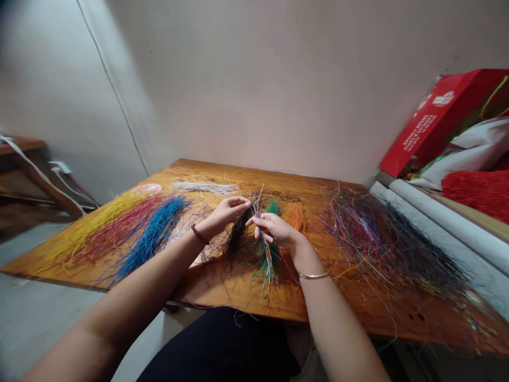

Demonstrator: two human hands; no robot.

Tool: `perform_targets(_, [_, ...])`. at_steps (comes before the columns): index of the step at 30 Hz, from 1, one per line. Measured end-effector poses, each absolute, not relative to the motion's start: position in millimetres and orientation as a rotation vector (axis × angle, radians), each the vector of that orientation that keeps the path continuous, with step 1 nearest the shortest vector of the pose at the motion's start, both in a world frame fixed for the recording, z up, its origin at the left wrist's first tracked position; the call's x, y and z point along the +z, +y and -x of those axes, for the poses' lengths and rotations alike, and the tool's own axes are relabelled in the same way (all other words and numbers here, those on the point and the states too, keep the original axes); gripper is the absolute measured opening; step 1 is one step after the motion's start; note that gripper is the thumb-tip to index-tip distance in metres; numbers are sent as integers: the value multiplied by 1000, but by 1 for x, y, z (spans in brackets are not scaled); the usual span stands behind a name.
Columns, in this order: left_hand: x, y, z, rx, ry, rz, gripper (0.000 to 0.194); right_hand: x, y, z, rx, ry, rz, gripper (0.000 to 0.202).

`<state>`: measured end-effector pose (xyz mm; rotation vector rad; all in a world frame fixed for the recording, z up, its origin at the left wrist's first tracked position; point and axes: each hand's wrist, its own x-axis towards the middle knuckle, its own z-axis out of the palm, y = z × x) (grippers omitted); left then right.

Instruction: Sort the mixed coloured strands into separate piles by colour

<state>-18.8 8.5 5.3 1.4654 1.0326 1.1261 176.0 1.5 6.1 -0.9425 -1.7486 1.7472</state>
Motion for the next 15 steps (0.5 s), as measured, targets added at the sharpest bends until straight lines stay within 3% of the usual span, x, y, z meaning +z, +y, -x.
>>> perform_targets(15, [1,13,22,1115,884,-1247,25,6,-1,-177,1766,-1784,889,32])
